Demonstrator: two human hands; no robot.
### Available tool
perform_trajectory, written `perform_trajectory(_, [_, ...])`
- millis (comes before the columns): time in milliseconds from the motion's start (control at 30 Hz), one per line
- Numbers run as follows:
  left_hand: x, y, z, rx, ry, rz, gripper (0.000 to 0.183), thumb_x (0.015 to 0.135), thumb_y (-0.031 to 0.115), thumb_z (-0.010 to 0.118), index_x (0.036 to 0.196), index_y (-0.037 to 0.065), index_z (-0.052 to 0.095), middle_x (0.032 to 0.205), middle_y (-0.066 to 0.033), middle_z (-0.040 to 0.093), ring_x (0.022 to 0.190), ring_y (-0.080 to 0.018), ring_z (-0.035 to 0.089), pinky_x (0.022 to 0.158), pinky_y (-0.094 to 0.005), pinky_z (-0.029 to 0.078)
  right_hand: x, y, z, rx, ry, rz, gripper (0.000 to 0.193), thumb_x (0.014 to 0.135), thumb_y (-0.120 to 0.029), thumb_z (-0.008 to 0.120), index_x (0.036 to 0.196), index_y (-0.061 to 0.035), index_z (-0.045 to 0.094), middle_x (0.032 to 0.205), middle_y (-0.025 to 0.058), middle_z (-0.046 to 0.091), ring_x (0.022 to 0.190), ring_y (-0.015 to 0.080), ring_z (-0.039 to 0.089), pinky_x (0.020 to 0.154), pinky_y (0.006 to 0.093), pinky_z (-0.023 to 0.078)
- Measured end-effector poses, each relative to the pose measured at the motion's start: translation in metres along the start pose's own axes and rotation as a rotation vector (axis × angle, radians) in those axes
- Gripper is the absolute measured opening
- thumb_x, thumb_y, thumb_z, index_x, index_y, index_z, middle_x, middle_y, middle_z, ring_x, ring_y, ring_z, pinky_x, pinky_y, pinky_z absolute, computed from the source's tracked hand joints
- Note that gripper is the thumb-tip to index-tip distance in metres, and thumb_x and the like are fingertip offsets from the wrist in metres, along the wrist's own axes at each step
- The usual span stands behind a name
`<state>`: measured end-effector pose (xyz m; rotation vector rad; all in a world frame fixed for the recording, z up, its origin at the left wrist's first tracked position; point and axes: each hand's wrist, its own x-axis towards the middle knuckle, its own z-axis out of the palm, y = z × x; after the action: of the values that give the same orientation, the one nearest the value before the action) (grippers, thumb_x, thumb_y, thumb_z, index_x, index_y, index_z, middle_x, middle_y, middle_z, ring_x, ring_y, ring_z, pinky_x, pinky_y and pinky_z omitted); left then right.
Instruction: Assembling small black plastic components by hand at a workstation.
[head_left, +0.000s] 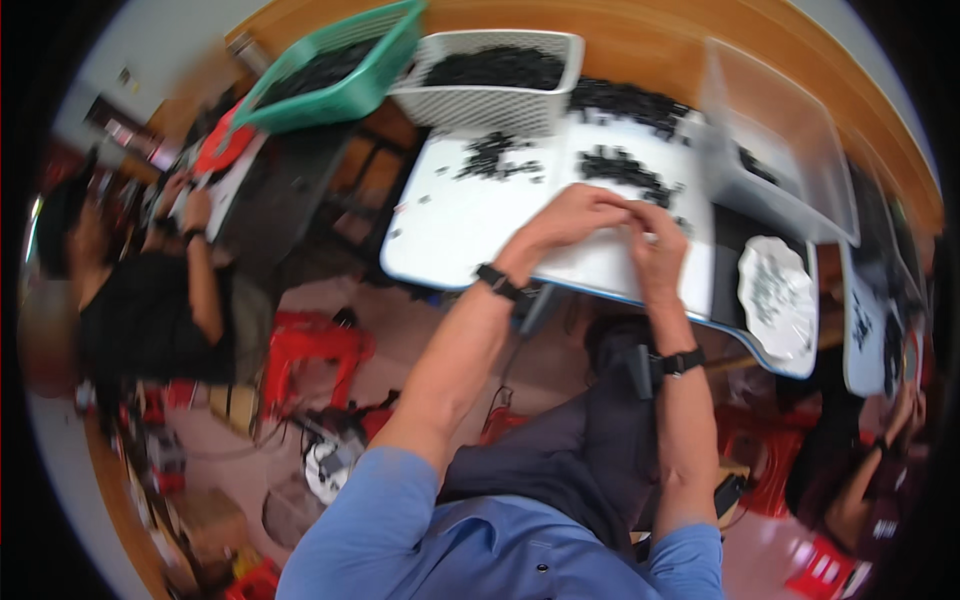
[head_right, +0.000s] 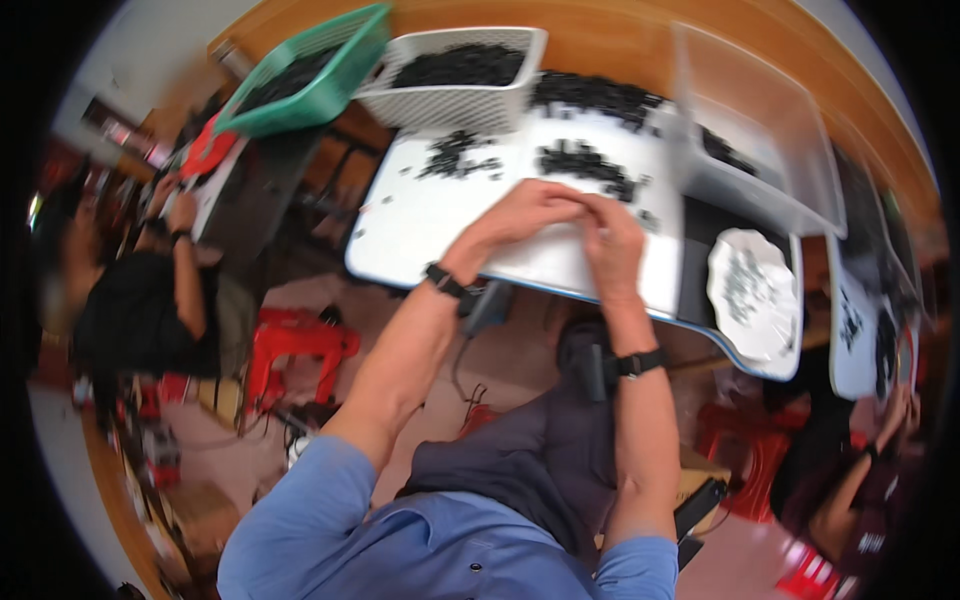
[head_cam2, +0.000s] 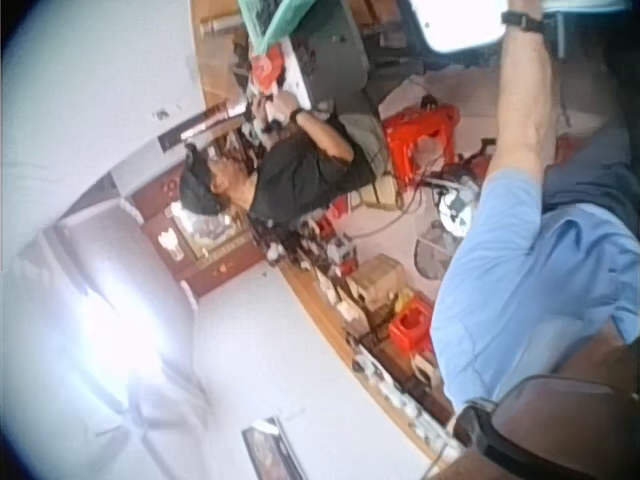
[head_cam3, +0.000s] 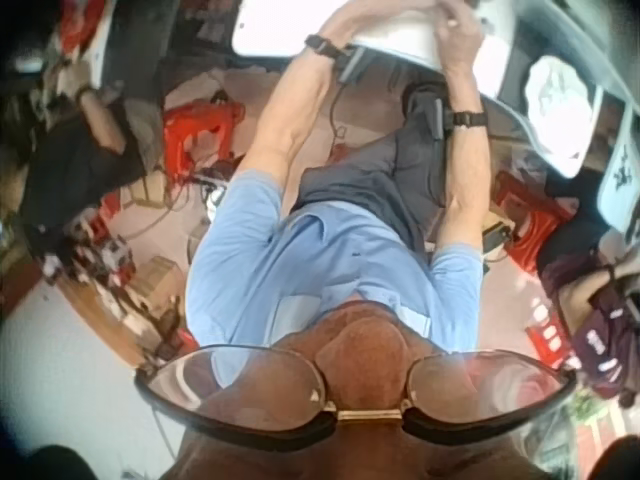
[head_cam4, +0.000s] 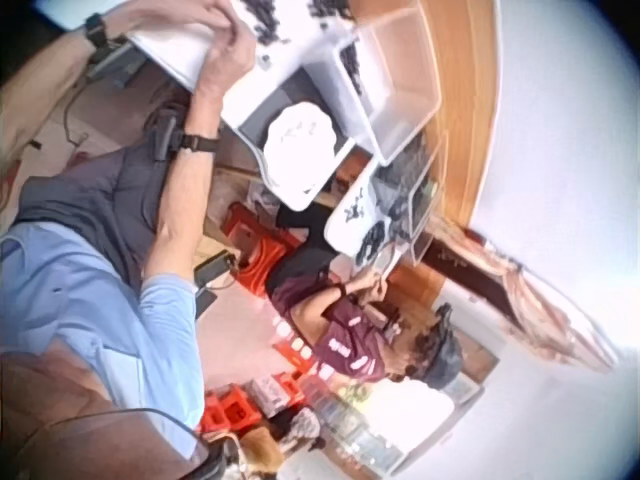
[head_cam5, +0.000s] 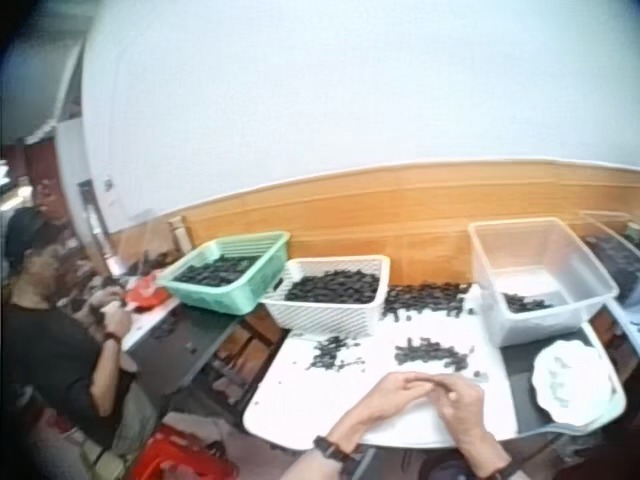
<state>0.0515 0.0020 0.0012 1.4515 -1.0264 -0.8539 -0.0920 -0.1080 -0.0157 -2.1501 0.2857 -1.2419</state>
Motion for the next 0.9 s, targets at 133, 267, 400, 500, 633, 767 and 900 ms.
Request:
perform_trajectory(133, [0.009, -0.005, -0.004, 0.078, 0.040, 0.044, 0.028, 0.092, 0.018, 0.076, 0.112, -0.002, 0.078, 0.099, -0.0114, 0.079, 0.091, -0.0136, 0.071, 0.084, -0.0278, 0.057, -0.001, 0.005, -0.002, -0.069, -0.050, 0.095, 0.025, 0.089, 0.002, 0.071, 0.113, -0.0055, 0.073, 0.101, 0.0100, 0.076, 0.087, 0.0192, 0.074, 0.079, 0.0319, 0.057])
perform_trajectory(267, [0.013, -0.006, -0.004, 0.137, 0.134, 0.107, 0.028, 0.081, 0.021, 0.080, 0.100, 0.001, 0.081, 0.091, -0.0121, 0.080, 0.084, -0.0148, 0.074, 0.079, -0.0277, 0.057, 0.003, 0.010, -0.004, -0.029, -0.081, 0.102, 0.023, 0.093, 0.001, 0.071, 0.116, -0.0056, 0.071, 0.102, 0.0060, 0.077, 0.091, 0.0134, 0.074, 0.082, 0.0283, 0.057])
perform_trajectory(400, [0.001, -0.005, -0.004, 0.106, 0.204, 0.050, 0.027, 0.079, 0.020, 0.081, 0.098, 0.001, 0.081, 0.089, -0.0106, 0.080, 0.082, -0.0138, 0.074, 0.077, -0.0268, 0.056, 0.004, 0.000, 0.002, 0.063, -0.109, 0.155, 0.020, 0.095, 0.002, 0.069, 0.115, -0.0021, 0.071, 0.103, 0.0075, 0.077, 0.091, 0.0139, 0.073, 0.084, 0.0281, 0.056])
perform_trajectory(500, [0.001, -0.007, -0.004, 0.059, 0.213, 0.074, 0.025, 0.078, 0.014, 0.080, 0.099, 0.000, 0.080, 0.088, -0.0097, 0.080, 0.081, -0.0132, 0.074, 0.076, -0.0264, 0.056, 0.000, 0.002, 0.002, 0.078, -0.099, 0.143, 0.018, 0.096, 0.002, 0.068, 0.114, -0.0006, 0.070, 0.103, 0.0089, 0.076, 0.092, 0.0142, 0.071, 0.085, 0.0282, 0.056])
perform_trajectory(633, [0.001, -0.004, 0.011, 0.059, 0.244, 0.109, 0.024, 0.078, 0.014, 0.078, 0.097, -0.001, 0.080, 0.081, -0.0115, 0.078, 0.074, -0.0129, 0.072, 0.071, -0.0273, 0.056, -0.002, 0.006, -0.006, 0.044, -0.109, 0.123, 0.015, 0.097, 0.002, 0.065, 0.110, -0.0002, 0.071, 0.103, 0.0083, 0.074, 0.089, 0.0135, 0.068, 0.083, 0.0283, 0.055])
perform_trajectory(767, [-0.004, 0.004, 0.014, 0.118, 0.294, 0.070, 0.025, 0.076, 0.015, 0.077, 0.095, -0.002, 0.080, 0.078, -0.0128, 0.077, 0.068, -0.0123, 0.069, 0.067, -0.0274, 0.054, -0.003, 0.004, -0.005, 0.048, -0.112, 0.145, 0.016, 0.095, 0.000, 0.066, 0.110, -0.0011, 0.072, 0.100, 0.0066, 0.075, 0.083, 0.0124, 0.066, 0.076, 0.0267, 0.053])
perform_trajectory(900, [-0.004, 0.006, 0.011, 0.121, 0.307, 0.082, 0.026, 0.076, 0.016, 0.078, 0.095, -0.003, 0.080, 0.078, -0.0121, 0.077, 0.070, -0.0120, 0.068, 0.067, -0.0272, 0.054, -0.002, 0.000, -0.005, -0.002, -0.122, 0.156, 0.016, 0.098, -0.006, 0.066, 0.111, -0.0010, 0.072, 0.096, 0.0060, 0.074, 0.082, 0.0117, 0.068, 0.076, 0.0266, 0.053])
